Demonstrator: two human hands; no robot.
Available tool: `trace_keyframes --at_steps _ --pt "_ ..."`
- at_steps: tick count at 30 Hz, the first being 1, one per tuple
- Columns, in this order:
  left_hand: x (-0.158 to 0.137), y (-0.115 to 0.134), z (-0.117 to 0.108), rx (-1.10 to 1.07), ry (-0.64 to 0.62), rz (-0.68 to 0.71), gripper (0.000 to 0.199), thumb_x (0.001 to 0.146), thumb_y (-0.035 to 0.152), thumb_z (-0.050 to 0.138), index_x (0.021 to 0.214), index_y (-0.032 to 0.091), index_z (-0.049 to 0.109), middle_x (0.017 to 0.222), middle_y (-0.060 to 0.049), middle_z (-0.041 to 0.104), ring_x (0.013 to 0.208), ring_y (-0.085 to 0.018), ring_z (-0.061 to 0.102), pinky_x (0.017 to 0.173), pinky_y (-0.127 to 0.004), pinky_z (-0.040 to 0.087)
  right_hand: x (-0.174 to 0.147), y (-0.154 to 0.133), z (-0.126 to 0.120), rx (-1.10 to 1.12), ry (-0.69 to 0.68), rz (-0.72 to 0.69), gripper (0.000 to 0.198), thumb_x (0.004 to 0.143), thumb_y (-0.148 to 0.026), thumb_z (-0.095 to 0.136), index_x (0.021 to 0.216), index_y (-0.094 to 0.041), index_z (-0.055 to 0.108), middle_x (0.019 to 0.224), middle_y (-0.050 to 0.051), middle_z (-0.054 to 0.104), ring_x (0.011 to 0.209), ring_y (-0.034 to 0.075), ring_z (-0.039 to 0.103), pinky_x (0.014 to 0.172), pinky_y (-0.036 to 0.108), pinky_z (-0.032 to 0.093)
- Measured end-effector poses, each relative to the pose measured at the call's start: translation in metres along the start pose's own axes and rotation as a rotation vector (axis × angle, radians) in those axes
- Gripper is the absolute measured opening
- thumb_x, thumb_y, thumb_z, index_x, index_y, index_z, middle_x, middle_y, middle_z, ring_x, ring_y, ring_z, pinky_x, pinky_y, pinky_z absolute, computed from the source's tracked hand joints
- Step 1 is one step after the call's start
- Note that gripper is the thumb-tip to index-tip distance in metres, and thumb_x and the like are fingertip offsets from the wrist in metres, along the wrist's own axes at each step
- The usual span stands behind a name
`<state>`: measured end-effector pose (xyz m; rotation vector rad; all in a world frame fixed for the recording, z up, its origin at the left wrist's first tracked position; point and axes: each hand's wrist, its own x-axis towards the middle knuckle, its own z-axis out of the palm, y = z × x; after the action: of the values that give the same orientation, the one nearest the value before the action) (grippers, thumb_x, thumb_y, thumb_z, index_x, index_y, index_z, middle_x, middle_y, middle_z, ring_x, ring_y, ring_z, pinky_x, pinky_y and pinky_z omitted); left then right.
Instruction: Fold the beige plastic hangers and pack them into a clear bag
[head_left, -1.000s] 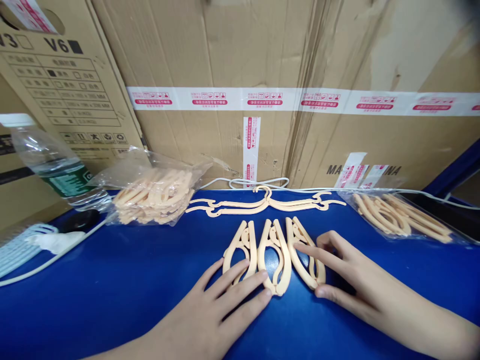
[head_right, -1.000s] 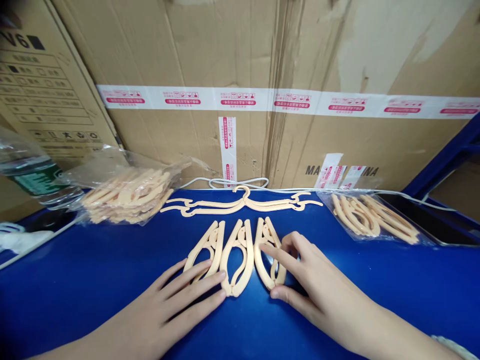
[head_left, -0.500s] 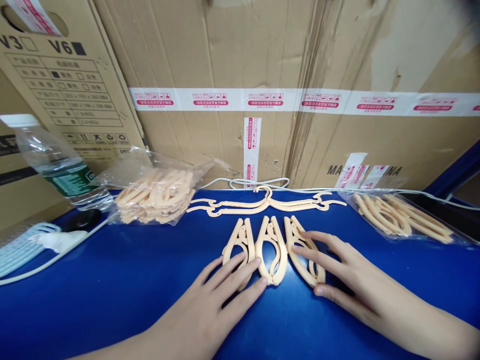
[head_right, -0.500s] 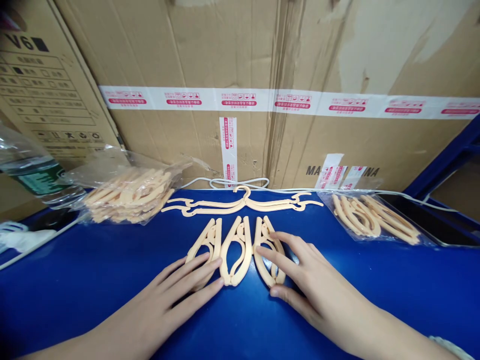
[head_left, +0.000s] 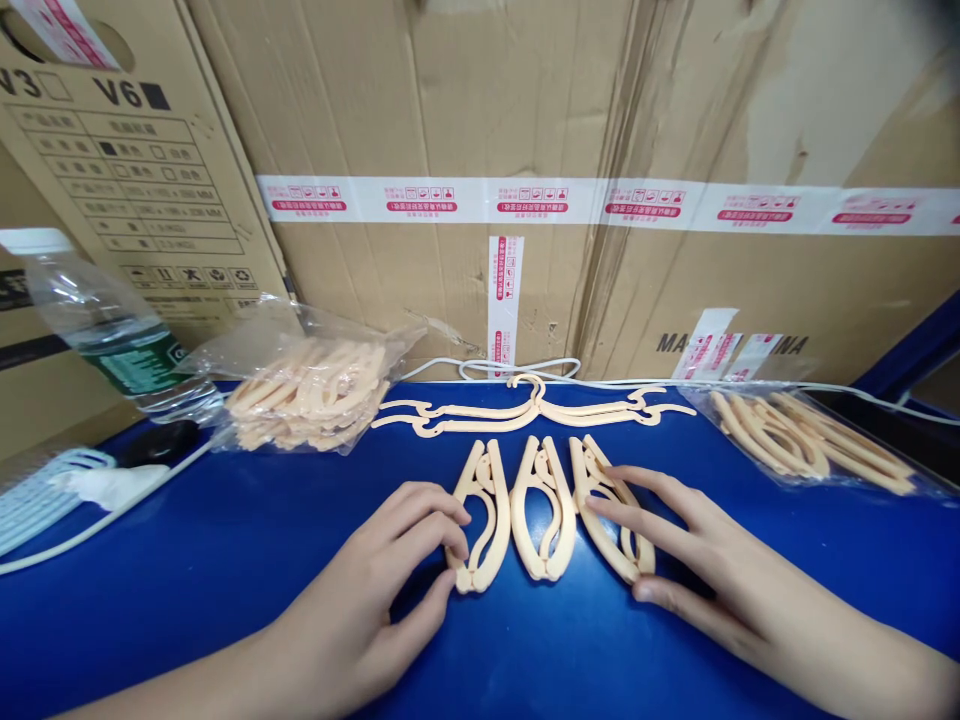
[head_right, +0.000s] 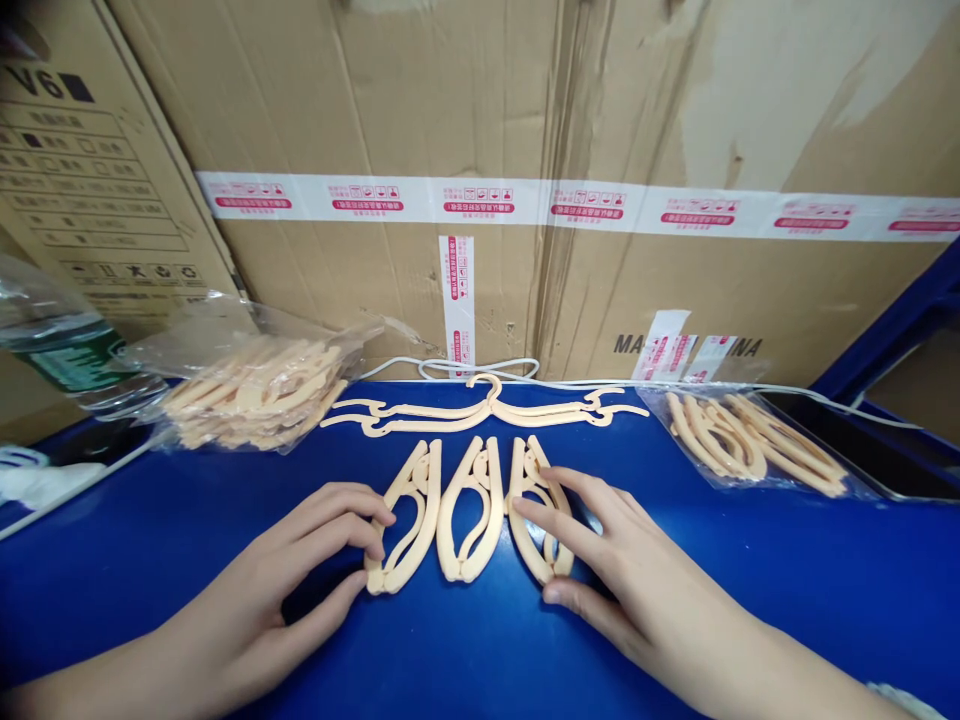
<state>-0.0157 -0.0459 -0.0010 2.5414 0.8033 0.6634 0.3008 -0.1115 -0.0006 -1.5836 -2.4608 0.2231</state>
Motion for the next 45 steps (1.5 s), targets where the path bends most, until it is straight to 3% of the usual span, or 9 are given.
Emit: trace_keyframes --at_steps 10,15,24,39,45 --pt "-0.001 -0.001 0.002 -0.007 0.022 0.006 0.017 0.092 0.012 0.044 0.095 0.023 0.056 0.116 -0.007 0.058 0.113 -0.021 0.053 0.094 -0.035 0.049 -0.001 0.002 0.003 0.024 0.009 -0.005 0.057 0.098 -0.047 0.047 0.152 -0.040 0.028 0.156 0.009 0.030 0.140 0.035 0.035 0.105 0.057 0.043" --pt "-0.003 -0.002 0.002 -0.001 0.101 -0.031 0.017 0.092 0.016 0.048 0.103 0.024 0.056 0.121 -0.008 0.058 0.113 -0.022 0.057 0.095 -0.037 0.050 0.000 0.003 0.003 0.037 0.022 -0.007 0.057 0.098 -0.046 0.050 0.151 -0.038 0.031 0.155 0.009 0.031 0.139 0.035 0.036 0.105 0.057 0.043" --pt "-0.004 0.000 0.003 0.007 0.126 -0.008 0.017 0.091 0.015 0.048 0.101 0.024 0.058 0.119 -0.007 0.059 0.112 -0.020 0.057 0.094 -0.034 0.050 0.001 0.003 0.002 0.037 0.019 0.000 0.057 0.097 -0.048 0.050 0.150 -0.039 0.033 0.155 0.009 0.032 0.139 0.035 0.037 0.105 0.057 0.043" --pt "-0.001 -0.001 0.001 -0.041 0.125 -0.083 0.012 0.091 0.021 0.050 0.098 0.024 0.059 0.117 -0.007 0.062 0.108 -0.021 0.062 0.092 -0.035 0.053 0.003 0.008 0.001 0.092 0.145 0.026 0.050 0.098 -0.045 0.046 0.146 -0.030 0.043 0.149 0.013 0.040 0.134 0.034 0.043 0.106 0.056 0.043" --pt "0.000 -0.001 -0.001 -0.060 0.101 -0.054 0.012 0.091 0.019 0.049 0.096 0.024 0.058 0.110 -0.005 0.064 0.104 -0.020 0.063 0.088 -0.033 0.053 0.013 0.029 -0.002 0.011 0.239 0.064 0.047 0.100 -0.045 0.042 0.141 -0.023 0.047 0.144 0.014 0.046 0.133 0.032 0.044 0.108 0.055 0.041"
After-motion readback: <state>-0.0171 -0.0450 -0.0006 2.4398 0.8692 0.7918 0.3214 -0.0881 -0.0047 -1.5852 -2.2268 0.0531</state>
